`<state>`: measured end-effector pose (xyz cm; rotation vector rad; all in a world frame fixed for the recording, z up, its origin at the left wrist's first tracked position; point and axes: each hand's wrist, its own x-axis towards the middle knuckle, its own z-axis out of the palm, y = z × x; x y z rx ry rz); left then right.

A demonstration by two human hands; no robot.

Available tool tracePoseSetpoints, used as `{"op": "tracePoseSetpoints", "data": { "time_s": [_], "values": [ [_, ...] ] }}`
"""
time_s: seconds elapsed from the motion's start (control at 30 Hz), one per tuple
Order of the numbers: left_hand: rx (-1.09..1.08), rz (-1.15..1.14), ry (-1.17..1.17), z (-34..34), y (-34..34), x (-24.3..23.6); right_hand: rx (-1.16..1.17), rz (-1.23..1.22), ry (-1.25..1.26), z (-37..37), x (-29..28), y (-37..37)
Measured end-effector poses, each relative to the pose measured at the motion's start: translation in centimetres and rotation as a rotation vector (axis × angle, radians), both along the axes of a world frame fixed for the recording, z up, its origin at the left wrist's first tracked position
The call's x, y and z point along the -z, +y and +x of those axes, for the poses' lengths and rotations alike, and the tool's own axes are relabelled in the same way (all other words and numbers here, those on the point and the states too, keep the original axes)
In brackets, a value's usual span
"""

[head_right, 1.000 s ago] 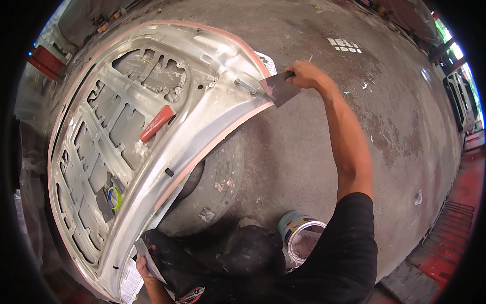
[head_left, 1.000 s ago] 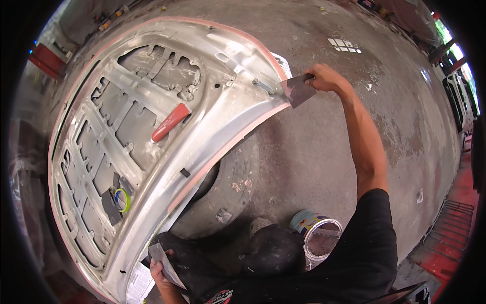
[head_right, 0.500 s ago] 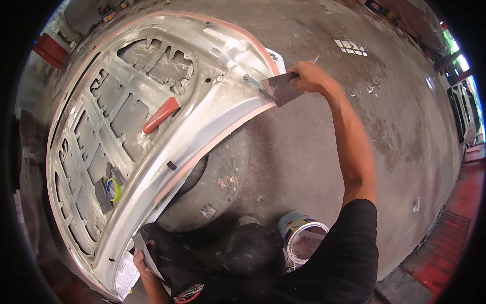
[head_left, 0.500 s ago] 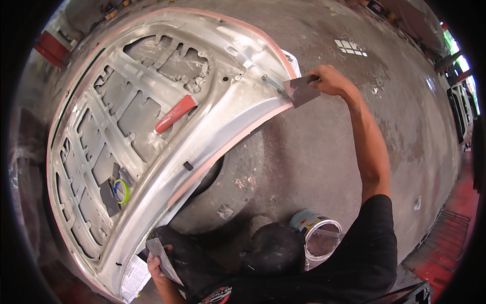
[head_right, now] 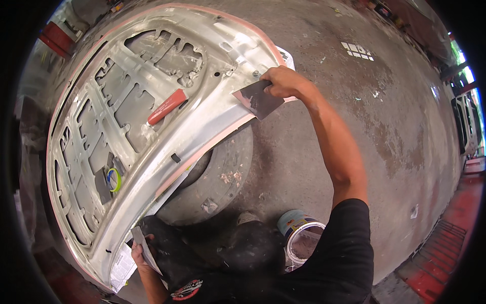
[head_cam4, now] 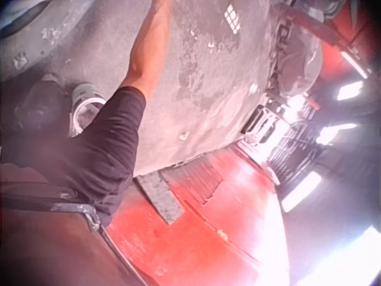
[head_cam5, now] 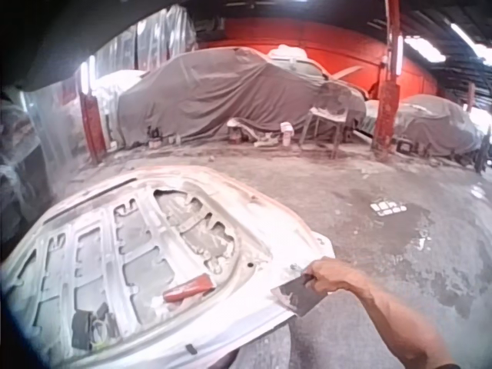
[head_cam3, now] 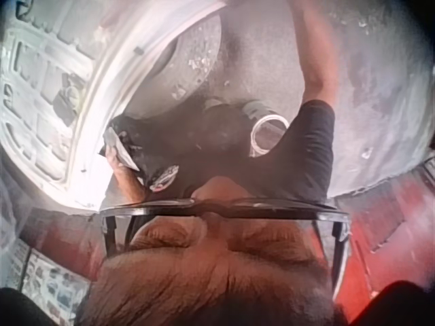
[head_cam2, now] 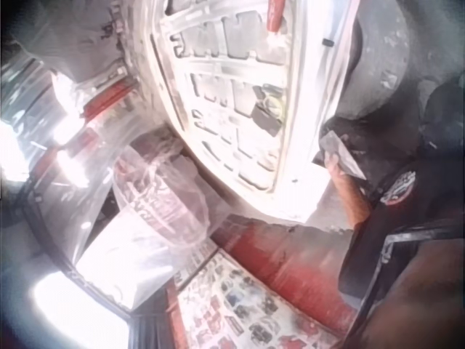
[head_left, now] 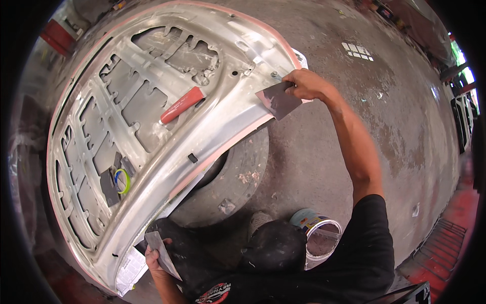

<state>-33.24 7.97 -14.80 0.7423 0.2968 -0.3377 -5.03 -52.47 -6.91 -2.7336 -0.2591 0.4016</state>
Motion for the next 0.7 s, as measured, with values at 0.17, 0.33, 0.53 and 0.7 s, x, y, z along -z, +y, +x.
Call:
{"op": "tracePoseSetpoints", "data": {
  "time_s": [0.17,0.33,0.53,0.7],
  "values": [
    [0.0,-0.011,-0.002,-0.1,0.0,0.0,-0.078,0.06,-0.02,0.6,1.3,1.8],
    [-0.022,0.04,0.012,-0.6,0.8,0.6,-0.11,-0.053,0.05,0.5,0.6,4.5],
    [0.005,-0.018,0.005,-0.4,0.5,0.4,-0.159,-0.052,-0.074,0.7,0.8,2.8],
    [0.001,-0.027,-0.004,-0.7,1.1,0.8,-0.022,0.023,0.112,0.6,-2.9,0.0]
  ]
}}
